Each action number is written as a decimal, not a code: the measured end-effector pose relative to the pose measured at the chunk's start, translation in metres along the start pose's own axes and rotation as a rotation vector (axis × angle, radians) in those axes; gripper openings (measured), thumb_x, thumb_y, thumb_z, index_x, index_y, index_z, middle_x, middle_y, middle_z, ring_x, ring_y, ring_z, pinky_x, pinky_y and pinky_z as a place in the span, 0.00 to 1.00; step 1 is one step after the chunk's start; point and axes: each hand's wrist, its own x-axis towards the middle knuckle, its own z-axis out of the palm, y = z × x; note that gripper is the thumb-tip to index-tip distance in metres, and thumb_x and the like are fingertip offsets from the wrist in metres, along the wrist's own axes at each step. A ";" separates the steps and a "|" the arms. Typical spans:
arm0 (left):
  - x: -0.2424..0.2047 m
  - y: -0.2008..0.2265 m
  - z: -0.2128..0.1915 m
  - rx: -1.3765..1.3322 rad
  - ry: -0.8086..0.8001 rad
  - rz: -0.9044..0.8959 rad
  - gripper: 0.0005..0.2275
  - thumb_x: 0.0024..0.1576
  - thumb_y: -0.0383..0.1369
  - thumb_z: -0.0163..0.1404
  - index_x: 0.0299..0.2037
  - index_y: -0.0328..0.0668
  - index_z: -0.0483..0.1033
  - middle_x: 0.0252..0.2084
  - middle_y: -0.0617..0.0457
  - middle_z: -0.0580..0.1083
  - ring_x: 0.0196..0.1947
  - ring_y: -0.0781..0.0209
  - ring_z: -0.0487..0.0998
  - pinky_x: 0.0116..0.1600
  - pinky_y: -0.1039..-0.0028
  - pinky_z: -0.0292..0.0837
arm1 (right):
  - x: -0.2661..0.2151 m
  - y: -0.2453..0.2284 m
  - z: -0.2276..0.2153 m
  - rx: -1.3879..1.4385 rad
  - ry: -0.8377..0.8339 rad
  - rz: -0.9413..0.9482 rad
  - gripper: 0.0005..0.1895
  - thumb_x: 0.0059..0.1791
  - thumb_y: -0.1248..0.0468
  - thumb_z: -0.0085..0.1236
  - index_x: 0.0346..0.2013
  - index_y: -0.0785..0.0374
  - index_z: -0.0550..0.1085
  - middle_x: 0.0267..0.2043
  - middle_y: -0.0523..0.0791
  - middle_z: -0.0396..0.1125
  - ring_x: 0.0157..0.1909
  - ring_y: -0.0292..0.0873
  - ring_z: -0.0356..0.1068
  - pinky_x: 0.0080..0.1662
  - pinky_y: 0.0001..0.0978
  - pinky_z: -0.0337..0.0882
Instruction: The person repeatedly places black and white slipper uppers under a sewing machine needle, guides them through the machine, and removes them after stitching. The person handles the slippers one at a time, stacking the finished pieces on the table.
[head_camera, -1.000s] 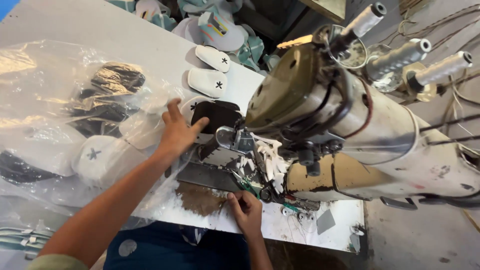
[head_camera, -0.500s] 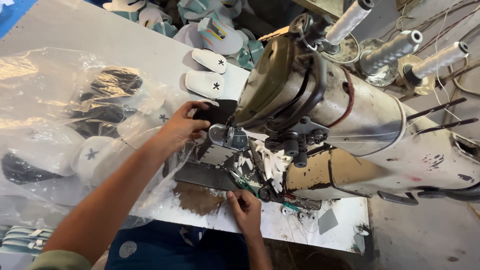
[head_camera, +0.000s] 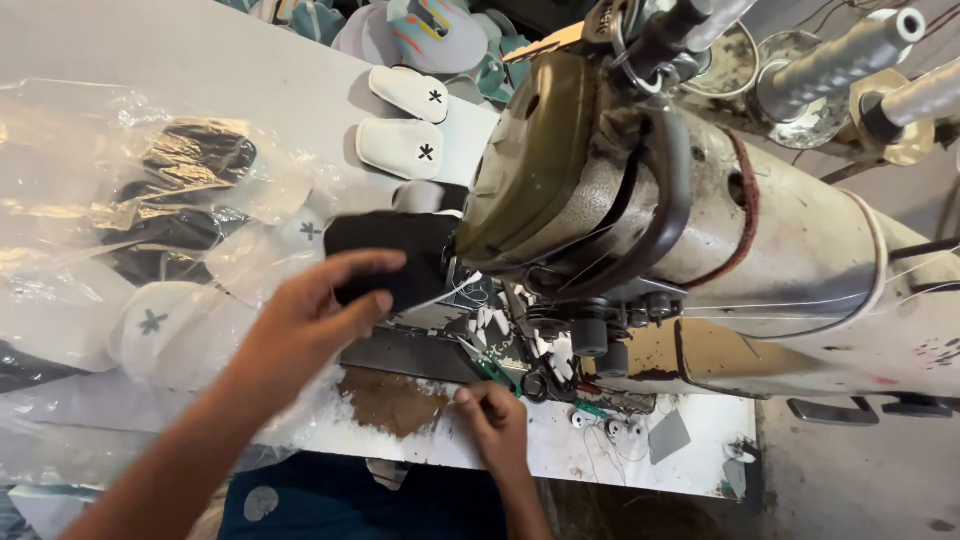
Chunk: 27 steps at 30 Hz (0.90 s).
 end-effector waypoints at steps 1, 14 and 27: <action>-0.013 -0.010 0.005 -0.056 0.072 -0.014 0.18 0.56 0.30 0.56 0.58 0.46 0.79 0.23 0.66 0.65 0.22 0.79 0.60 0.25 0.84 0.52 | -0.002 0.010 -0.003 0.103 -0.025 0.088 0.12 0.52 0.62 0.63 0.30 0.69 0.77 0.31 0.45 0.73 0.32 0.36 0.70 0.36 0.27 0.69; -0.053 -0.069 0.063 -0.096 0.445 0.174 0.17 0.56 0.27 0.57 0.57 0.40 0.78 0.38 0.64 0.69 0.19 0.80 0.57 0.23 0.84 0.53 | 0.078 -0.164 0.009 -0.331 0.131 -0.102 0.32 0.42 0.58 0.74 0.55 0.64 0.68 0.42 0.45 0.71 0.41 0.36 0.74 0.44 0.27 0.72; -0.057 -0.088 0.063 -0.216 0.426 0.078 0.18 0.53 0.25 0.61 0.55 0.40 0.82 0.23 0.65 0.61 0.19 0.79 0.55 0.24 0.83 0.48 | 0.096 -0.134 0.006 0.128 0.096 0.081 0.17 0.51 0.55 0.62 0.44 0.67 0.79 0.37 0.41 0.74 0.39 0.31 0.69 0.43 0.22 0.70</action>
